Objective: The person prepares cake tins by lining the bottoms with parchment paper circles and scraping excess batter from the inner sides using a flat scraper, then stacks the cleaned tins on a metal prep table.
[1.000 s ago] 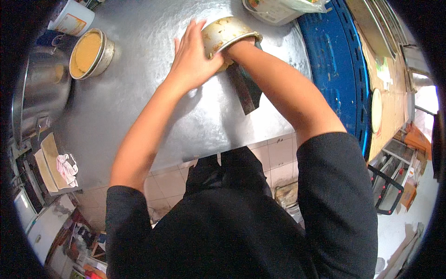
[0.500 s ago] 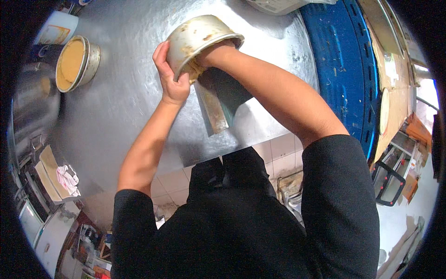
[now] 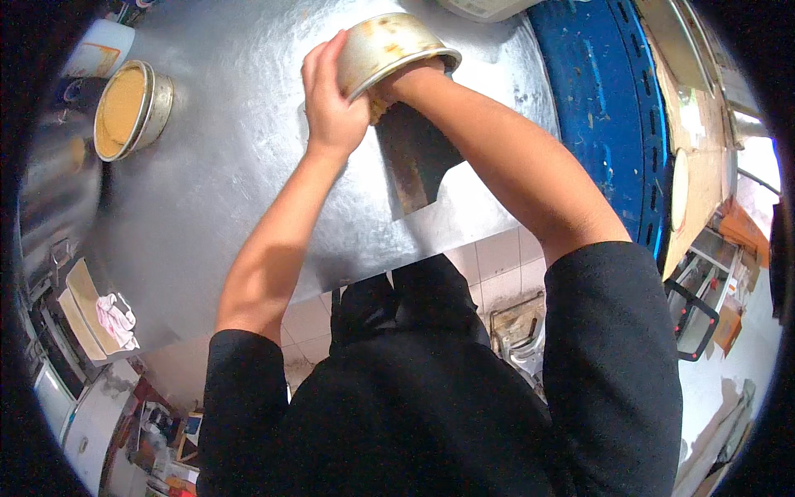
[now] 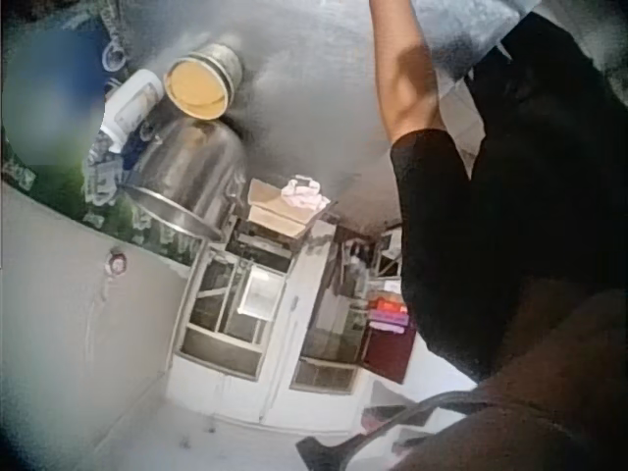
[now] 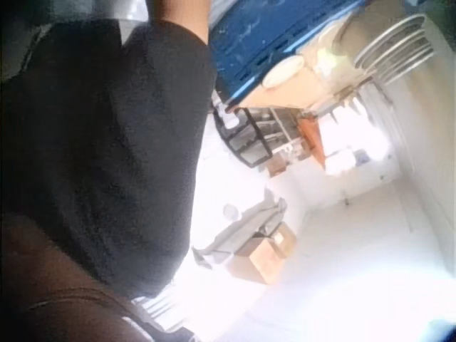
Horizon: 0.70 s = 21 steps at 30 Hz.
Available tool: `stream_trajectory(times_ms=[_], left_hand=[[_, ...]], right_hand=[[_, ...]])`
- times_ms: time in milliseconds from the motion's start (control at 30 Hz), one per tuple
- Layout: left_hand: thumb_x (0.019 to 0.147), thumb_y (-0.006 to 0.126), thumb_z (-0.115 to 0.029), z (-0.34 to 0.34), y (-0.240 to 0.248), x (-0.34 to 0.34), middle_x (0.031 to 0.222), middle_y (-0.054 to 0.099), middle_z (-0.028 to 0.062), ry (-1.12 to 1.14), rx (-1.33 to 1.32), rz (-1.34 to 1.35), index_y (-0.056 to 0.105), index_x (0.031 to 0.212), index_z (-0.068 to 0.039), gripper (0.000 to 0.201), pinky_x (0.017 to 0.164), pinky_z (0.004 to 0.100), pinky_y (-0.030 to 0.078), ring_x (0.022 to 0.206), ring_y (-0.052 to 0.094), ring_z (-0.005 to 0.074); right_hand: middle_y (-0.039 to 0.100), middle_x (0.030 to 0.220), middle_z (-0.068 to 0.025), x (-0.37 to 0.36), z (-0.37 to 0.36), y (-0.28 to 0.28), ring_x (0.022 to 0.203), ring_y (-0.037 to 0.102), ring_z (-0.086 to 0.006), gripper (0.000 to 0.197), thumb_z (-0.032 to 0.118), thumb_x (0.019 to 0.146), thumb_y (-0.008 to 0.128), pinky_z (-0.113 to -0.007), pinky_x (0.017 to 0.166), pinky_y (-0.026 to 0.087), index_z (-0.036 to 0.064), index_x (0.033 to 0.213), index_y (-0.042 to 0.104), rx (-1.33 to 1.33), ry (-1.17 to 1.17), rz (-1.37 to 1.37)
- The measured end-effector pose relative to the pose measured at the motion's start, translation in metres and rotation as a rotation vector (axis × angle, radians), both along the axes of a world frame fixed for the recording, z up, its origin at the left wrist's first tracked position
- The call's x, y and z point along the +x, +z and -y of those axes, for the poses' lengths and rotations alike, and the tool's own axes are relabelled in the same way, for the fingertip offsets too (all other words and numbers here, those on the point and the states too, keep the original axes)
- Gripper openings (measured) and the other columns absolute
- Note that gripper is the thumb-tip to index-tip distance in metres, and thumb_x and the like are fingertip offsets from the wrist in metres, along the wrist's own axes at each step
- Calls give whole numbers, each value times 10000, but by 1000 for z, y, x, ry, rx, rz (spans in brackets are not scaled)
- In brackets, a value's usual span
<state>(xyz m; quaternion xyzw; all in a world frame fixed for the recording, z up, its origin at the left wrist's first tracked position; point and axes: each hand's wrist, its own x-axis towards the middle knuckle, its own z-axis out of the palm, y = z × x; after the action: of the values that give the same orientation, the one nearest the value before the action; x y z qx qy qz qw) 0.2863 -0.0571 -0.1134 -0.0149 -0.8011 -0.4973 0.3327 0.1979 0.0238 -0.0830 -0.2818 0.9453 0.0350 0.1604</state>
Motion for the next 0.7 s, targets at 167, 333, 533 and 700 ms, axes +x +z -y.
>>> stream_trajectory(times_ms=[167,333,533,700], left_hand=[[739,603,-27,2,-50,23,1309,341,199,15,217,15,237,1339,-41,703,1012,371,316,1234,347,294],[714,654,-271,22,0,14,1340,350,226,-51,-385,350,168,1377,-39,854,1077,492,145,1265,314,353],[656,575,-53,-11,23,-21,1203,475,159,24,-185,135,421,1258,-7,624,978,391,342,1122,434,347],[693,567,40,-15,-53,17,1247,418,180,109,550,-117,311,1291,-19,653,992,376,347,1170,420,329]], right_hand=[[369,1393,-60,2,3,-14,1283,340,-278,663,540,742,549,-446,1034,280,241,1320,422,-43,82,17],[489,1274,-81,0,-18,8,1183,448,-266,506,415,764,561,-409,984,346,196,1218,519,-33,58,-185],[503,1260,-86,-5,-20,12,1170,464,-263,581,381,663,680,-392,967,368,187,1193,539,-4,10,-88],[485,1283,-87,11,3,-23,1186,443,-271,623,463,701,619,-391,996,334,178,1243,503,-51,197,-170]])
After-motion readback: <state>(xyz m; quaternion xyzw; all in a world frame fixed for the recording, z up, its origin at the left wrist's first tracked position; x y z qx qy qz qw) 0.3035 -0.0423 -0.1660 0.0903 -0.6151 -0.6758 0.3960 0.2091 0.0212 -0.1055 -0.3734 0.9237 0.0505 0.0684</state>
